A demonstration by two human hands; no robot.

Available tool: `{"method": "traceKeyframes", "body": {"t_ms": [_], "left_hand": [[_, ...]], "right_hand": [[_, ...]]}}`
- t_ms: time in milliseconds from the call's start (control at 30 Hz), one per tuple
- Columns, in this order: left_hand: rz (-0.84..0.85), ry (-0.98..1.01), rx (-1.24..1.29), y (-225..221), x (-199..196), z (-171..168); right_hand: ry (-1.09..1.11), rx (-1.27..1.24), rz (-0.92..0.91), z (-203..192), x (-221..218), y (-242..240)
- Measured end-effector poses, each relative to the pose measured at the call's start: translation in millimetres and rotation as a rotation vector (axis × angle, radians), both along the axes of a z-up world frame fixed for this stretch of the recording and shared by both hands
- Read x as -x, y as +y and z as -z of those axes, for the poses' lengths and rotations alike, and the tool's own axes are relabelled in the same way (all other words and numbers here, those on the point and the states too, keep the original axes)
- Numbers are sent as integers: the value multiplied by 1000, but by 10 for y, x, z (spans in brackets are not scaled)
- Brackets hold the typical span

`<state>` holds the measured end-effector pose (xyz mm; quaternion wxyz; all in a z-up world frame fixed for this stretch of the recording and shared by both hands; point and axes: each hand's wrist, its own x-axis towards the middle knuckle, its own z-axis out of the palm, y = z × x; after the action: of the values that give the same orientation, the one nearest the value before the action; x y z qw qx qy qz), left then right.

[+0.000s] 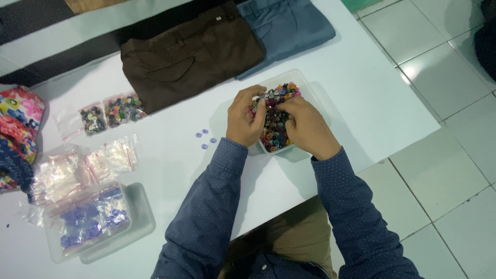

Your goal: Sorting small purple buttons from a container of mixed buttons and arranging them on a table.

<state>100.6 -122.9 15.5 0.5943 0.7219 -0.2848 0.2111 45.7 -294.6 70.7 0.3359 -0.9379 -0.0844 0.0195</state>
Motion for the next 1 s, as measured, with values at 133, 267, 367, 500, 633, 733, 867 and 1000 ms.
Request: {"method": "traceKeyframes", "body": {"t_ms": [133,267,367,500,633,733,867,1000], "left_hand": [[6,-31,35,-8,-23,35],[0,-60,24,-5,-32,81],[12,-44,11,10,-24,73],[24,4,-92,26,-44,91],[30,21,-343,44,-121,169],[-3,-3,-495,-18,-138,194],[-34,44,-793,-70,-109,170],[-13,77,-900,-80,-127,157]], "right_hand": [[179,36,-90,282,18,143],[149,142,-154,235,3,312],[141,235,-90,387,-53,239],[205,322,46,224,-110,143],[176,151,49,17,-87,57],[133,132,110,-27,-65,-112],[76,191,76,114,-102,-113],[159,201,31,305,-117,-131]]}}
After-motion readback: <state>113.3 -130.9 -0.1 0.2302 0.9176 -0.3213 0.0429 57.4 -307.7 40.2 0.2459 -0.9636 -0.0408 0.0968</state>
